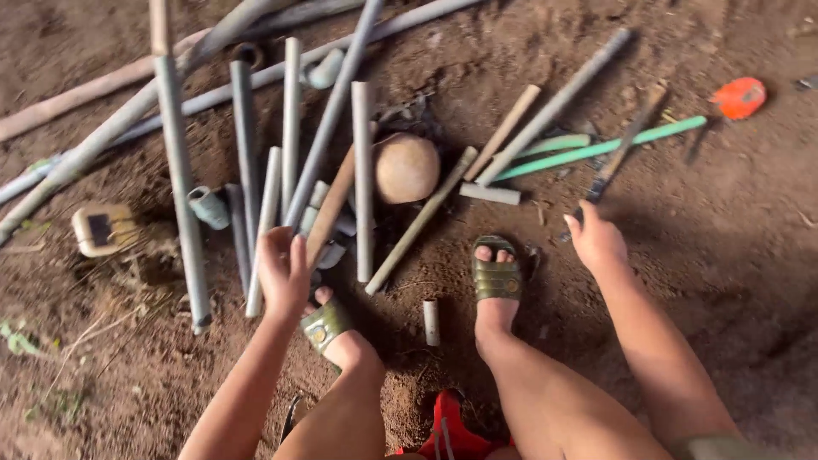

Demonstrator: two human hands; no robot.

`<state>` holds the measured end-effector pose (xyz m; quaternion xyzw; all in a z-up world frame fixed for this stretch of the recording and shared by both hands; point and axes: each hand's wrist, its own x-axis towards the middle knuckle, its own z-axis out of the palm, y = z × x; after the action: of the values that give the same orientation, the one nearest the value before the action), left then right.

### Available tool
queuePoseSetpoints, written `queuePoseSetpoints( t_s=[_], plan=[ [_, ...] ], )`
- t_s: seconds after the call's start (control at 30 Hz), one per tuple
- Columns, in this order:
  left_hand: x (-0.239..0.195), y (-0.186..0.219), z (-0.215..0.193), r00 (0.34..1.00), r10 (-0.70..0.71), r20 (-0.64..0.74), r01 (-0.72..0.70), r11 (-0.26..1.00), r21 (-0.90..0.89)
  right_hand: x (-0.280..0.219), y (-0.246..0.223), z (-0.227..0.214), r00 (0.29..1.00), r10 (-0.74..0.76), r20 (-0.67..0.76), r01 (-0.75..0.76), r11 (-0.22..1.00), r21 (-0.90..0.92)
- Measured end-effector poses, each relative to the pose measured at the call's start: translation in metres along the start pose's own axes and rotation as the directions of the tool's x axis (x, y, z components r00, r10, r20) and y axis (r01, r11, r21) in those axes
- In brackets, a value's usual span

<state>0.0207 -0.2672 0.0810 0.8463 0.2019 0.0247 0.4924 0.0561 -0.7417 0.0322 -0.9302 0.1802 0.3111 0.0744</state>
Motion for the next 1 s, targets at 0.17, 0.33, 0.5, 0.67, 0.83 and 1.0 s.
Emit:
queuePoseSetpoints(
  t_s=[0.17, 0.33, 0.5, 0.67, 0.83, 1.0],
  plan=[
    [0.008, -0.003, 0.004, 0.995, 0.078, 0.067, -0.08, 0.996, 0.033, 0.018, 0.021, 0.013, 0.986, -0.07, -0.151, 0.074, 0.997, 0.025],
    [0.024, -0.034, 0.018, 0.982, 0.022, 0.189, -0.055, 0.984, 0.169, 0.023, 0.016, 0.002, 0.989, 0.037, -0.144, -0.035, 0.999, 0.02],
    [0.019, -0.056, 0.026, 0.963, -0.032, 0.266, -0.063, 0.938, 0.341, 0.033, 0.017, 0.005, 0.987, 0.16, -0.016, -0.158, 0.985, 0.07],
    [0.011, -0.065, 0.017, 0.95, -0.126, 0.286, 0.001, 0.917, 0.4, 0.027, 0.007, -0.006, 0.984, 0.172, 0.042, -0.176, 0.971, 0.16],
    [0.014, -0.061, 0.029, 0.926, -0.198, 0.321, 0.056, 0.914, 0.403, 0.031, 0.009, -0.003, 0.98, 0.182, 0.085, -0.196, 0.957, 0.212],
    [0.031, -0.026, 0.048, 0.675, -0.405, 0.616, -0.207, 0.698, 0.685, 0.033, 0.002, 0.0, 0.982, 0.187, 0.008, -0.182, 0.949, 0.256]
  ],
)
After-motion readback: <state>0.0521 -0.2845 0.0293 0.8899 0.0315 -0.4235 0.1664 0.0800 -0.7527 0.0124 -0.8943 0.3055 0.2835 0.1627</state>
